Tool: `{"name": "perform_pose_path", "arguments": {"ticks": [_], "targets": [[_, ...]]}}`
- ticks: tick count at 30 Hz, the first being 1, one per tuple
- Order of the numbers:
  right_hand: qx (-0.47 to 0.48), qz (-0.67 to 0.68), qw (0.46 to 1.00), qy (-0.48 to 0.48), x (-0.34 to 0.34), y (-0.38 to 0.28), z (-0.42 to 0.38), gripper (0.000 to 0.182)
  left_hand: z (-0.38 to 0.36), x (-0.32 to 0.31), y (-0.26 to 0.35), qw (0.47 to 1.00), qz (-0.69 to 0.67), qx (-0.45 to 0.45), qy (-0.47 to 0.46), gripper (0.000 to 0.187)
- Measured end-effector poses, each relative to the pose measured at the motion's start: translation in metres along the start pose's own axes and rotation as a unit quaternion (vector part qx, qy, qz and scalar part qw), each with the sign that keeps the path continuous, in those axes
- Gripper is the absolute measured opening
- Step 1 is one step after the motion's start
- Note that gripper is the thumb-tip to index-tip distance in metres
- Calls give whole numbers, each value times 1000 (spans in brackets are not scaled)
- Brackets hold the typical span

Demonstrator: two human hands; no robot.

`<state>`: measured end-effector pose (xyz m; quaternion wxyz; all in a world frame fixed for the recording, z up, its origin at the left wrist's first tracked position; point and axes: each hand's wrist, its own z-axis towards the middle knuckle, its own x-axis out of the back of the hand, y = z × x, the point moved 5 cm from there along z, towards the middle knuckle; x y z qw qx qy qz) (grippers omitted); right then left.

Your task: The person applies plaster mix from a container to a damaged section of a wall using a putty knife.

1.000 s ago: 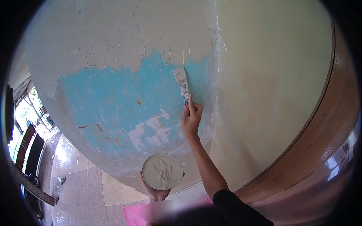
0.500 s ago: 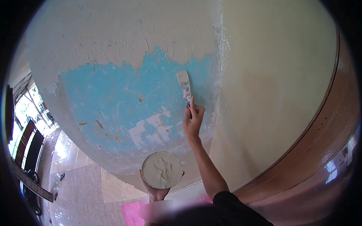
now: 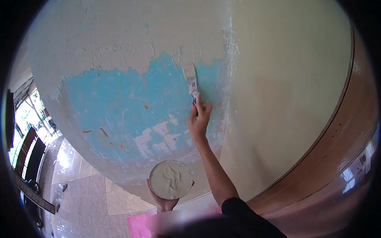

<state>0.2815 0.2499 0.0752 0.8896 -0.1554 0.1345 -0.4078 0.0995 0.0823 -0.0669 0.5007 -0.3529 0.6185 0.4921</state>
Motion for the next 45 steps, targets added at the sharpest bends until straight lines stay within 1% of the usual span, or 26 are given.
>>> {"name": "perform_pose_path", "arguments": {"ticks": [2,3,4,7,11,12,13,14,16,18,19,21,22,24,25,27,30,32,34,35,37,38,40,42,44,45], "targets": [[-37,26,999,-28,7,9,-24,52,1,2,1,1000,9,-5,5,83],[-78,49,995,-46,11,5,-25,52,2,3,2,1000,-9,-6,-6,82],[-78,49,995,-48,12,1,-19,52,2,4,2,999,-27,-7,-17,81],[28,30,999,9,10,-17,20,52,0,-3,0,1000,-19,-7,4,81],[-1,63,998,-1,-11,-27,55,52,1,1,-3,1000,-3,16,-26,83],[-1,63,998,-1,-13,-23,49,52,0,5,-3,1000,-4,11,-1,83],[4,32,999,3,-14,-20,39,50,1,7,-3,1000,-6,5,24,83],[9,0,1000,7,-14,-17,27,49,-1,5,-2,1000,-6,4,24,83],[15,10,1000,2,-6,-13,-8,49,-4,-5,-2,1000,9,0,12,83],[-74,50,995,-52,-1,-3,-40,50,-2,4,0,1000,-15,0,9,82],[-75,50,994,-54,1,-1,-42,50,-2,7,0,999,-38,0,3,81],[-39,37,998,-26,8,-4,-38,51,-1,12,1,999,-36,-6,4,81],[-39,36,998,-27,7,-11,-22,51,-1,12,1,999,-34,-11,2,81],[19,45,999,14,3,-26,19,51,-4,5,1,1000,-10,-5,-2,82],[19,45,999,15,-2,-31,35,51,-4,2,1,1000,15,2,-9,83],[10,69,998,0,-12,-36,56,52,-4,2,0,1000,14,-2,0,83],[10,38,999,-13,-19,-27,40,53,-4,8,2,1000,9,-9,14,83],[15,26,999,-13,-12,-17,6,52,-3,10,3,1000,3,-13,17,82],[-30,28,998,-38,-2,-5,-30,51,-4,7,5,1000,-21,-16,-2,81],[-29,30,998,-37,3,-7,-39,51,-5,7,6,1000,-20,-18,-2,81],[-104,69,990,-70,9,-7,-44,50,-4,5,7,999,-42,-19,-13,81],[-104,68,990,-70,7,-5,-37,50,-4,3,6,999,-42,-17,-12,81],[-3,51,999,-13,4,-21,4,49,-4,0,6,999,-47,-14,-15,81],[-10,58,998,5,0,-26,43,48,-5,1,5,999,-39,-16,-4,81],[-13,67,997,24,-1,-21,57,48,-5,3,6,999,-31,-20,3,81],[-7,39,999,17,-2,-13,59,48,-4,5,7,999,-33,-22,0,81]]}}
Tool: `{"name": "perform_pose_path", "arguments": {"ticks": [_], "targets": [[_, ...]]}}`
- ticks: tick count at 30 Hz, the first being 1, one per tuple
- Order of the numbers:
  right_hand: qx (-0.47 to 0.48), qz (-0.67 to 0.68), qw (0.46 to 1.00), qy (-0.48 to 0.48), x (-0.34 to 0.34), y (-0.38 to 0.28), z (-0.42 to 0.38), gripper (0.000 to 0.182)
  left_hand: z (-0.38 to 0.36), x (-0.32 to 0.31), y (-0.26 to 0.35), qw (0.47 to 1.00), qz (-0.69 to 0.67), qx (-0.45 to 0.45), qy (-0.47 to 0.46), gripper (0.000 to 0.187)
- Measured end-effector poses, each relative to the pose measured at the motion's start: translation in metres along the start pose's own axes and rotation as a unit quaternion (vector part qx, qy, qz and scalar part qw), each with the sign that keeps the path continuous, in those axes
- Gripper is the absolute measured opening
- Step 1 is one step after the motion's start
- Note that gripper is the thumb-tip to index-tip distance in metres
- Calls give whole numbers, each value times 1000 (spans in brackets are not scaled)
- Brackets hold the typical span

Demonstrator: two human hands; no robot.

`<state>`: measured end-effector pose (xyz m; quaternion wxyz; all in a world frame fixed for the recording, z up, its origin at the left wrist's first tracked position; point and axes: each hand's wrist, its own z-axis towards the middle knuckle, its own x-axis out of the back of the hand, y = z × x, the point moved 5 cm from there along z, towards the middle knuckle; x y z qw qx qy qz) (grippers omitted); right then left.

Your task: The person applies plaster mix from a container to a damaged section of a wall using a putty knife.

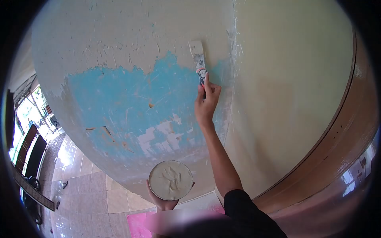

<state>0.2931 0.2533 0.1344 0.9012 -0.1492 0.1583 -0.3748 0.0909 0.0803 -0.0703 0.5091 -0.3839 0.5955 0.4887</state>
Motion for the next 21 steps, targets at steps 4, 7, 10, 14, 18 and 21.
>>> {"name": "perform_pose_path", "arguments": {"ticks": [4,7,10,14,18,21], "targets": [[11,-43,999,-22,13,31,-44,48,-2,-5,1,1000,29,2,-5,83],[-32,-30,998,-50,33,42,-95,47,0,-2,-1,999,41,10,-7,83],[-34,-23,998,-42,39,42,-89,47,0,-4,-4,1000,21,23,-2,83],[40,-56,998,4,32,24,-18,46,1,-1,-8,999,28,28,6,83],[16,-59,998,-19,19,32,12,45,2,-1,-7,1000,-7,15,-5,81],[27,-53,998,-25,30,47,-36,44,2,-3,-4,1000,-4,11,-15,81]]}}
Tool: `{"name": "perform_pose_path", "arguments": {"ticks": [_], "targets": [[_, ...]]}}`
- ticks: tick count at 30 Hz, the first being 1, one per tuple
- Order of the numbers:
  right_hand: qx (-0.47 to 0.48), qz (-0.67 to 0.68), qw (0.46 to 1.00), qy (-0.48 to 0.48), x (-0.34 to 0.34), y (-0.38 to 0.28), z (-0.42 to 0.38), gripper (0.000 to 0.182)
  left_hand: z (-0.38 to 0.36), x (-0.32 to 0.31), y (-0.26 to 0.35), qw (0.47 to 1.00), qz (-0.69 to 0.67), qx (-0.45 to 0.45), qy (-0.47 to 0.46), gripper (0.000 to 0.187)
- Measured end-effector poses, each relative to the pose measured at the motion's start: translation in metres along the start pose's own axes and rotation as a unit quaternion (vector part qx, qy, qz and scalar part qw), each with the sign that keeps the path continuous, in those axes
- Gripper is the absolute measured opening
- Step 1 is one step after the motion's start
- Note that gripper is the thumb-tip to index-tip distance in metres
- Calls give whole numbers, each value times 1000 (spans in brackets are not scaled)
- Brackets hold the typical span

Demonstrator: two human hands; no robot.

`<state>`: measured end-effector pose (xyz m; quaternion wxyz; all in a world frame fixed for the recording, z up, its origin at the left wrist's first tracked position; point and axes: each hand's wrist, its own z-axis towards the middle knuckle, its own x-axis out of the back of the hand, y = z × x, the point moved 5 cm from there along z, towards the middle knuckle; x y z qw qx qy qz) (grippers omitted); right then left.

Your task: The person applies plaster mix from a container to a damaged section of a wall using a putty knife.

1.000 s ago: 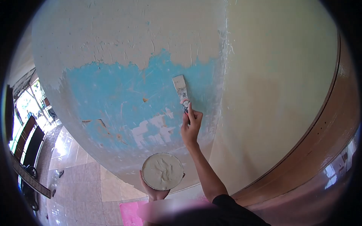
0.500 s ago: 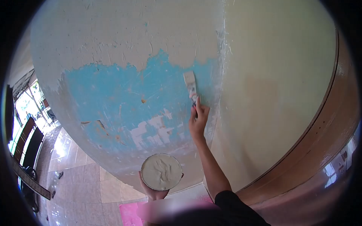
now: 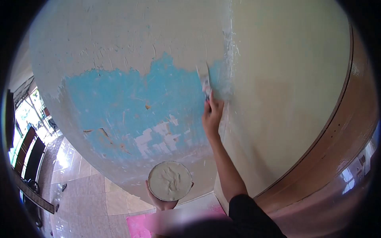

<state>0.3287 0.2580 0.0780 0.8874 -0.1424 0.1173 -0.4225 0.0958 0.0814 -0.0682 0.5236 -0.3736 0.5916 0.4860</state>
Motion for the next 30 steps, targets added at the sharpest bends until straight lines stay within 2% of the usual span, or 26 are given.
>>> {"name": "perform_pose_path", "arguments": {"ticks": [2,5,7,8,11,13,14,17,21,24,27,28,29,30], "targets": [[-56,12,998,-11,8,11,-45,44,-1,-1,1,1000,-4,-2,-5,81],[-83,17,996,-25,23,21,-71,45,-2,-2,2,999,-47,2,8,81],[-66,12,998,-2,27,17,-42,46,-5,-7,2,999,47,4,-18,81],[-51,8,998,19,29,13,-23,47,-7,-8,1,999,48,6,-16,81],[-31,-1,999,36,23,9,41,50,-7,-10,1,999,32,6,1,82],[-2,-24,998,54,21,8,65,51,-8,-11,0,998,-65,2,2,80],[-2,-25,998,55,20,10,64,51,-8,-12,0,998,-65,3,1,80],[-10,-56,998,27,15,30,39,53,-10,-14,-1,999,-44,9,-8,80],[-46,-26,999,-7,35,41,-49,50,-12,-9,3,999,-41,-1,10,80],[-63,0,998,-21,60,27,-92,46,-15,-13,7,999,-41,-5,8,80],[-90,27,996,5,92,-2,-110,42,-14,-16,10,998,-55,-4,4,80],[-213,150,965,-25,97,-4,-117,42,-14,-17,11,998,-60,-2,3,79],[-331,267,903,-52,99,-9,-122,41,-13,-16,11,998,-62,-3,8,79],[-336,265,902,-56,109,-19,-114,41,-12,-16,11,999,-46,-7,6,80]]}}
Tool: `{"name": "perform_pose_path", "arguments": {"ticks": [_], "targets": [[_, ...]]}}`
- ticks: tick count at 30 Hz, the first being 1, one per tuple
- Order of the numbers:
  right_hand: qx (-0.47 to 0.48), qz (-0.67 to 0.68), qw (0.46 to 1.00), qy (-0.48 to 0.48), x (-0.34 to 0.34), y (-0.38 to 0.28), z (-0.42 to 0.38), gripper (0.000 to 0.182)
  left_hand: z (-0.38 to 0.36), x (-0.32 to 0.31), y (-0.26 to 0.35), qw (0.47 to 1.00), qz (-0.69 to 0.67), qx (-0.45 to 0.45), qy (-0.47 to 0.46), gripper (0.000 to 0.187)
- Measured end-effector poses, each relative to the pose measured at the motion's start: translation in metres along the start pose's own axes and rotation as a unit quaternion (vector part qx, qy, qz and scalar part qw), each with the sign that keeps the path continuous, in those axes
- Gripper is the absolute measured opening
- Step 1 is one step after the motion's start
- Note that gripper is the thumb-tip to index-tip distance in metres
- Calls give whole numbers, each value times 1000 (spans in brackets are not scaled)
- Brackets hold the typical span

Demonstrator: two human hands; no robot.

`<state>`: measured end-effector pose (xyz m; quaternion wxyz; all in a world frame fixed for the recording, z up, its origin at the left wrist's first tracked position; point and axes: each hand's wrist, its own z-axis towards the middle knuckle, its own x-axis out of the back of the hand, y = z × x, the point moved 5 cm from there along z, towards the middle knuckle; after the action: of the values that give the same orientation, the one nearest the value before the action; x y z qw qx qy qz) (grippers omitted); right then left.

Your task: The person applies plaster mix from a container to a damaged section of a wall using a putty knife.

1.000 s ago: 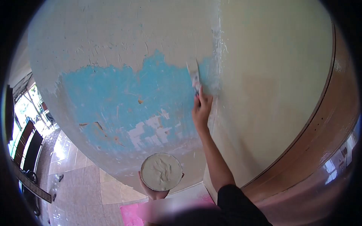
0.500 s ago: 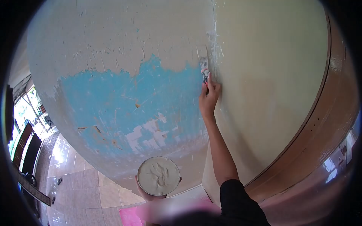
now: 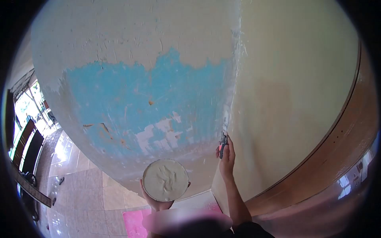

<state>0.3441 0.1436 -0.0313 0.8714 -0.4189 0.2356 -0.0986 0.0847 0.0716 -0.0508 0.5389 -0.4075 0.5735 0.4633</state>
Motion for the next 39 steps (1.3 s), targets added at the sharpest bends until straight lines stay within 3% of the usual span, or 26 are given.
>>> {"name": "perform_pose_path", "arguments": {"ticks": [2,3,4,6,8,12,14,15,17,21,23,29,39], "targets": [[-175,76,976,-109,-7,-22,-5,39,-2,-1,1,1000,14,-3,10,80],[-246,111,957,-105,-12,-39,-6,38,-2,-5,0,1000,25,13,-3,82],[-255,108,956,-102,-12,-54,-7,38,-2,-9,-1,999,35,30,-15,84],[-230,2,950,-209,-20,-82,-11,37,-3,-9,0,999,37,30,-10,83],[-262,17,943,-203,-22,-101,-17,35,-4,-9,1,999,36,35,5,81],[-234,-55,923,-300,-26,-132,-24,22,-8,-6,4,999,19,37,6,80],[-272,-195,871,-361,-27,-141,-31,19,-13,-6,5,999,14,42,23,80],[-276,-197,869,-361,-32,-149,-31,19,-16,-4,6,998,-5,48,33,80],[-228,-302,838,-393,-41,-163,-30,19,-22,-2,8,997,-25,55,47,79],[-205,-274,846,-409,-53,-176,-31,23,-39,-9,14,996,-8,78,42,78],[-232,-344,779,-471,-54,-176,-35,22,-45,-8,17,995,-17,80,52,78],[-242,-347,749,-509,-63,-170,-51,23,-57,-3,27,995,-30,74,54,75],[-269,-301,758,-512,-78,-141,-82,22,-67,8,38,995,-6,77,62,78]]}}
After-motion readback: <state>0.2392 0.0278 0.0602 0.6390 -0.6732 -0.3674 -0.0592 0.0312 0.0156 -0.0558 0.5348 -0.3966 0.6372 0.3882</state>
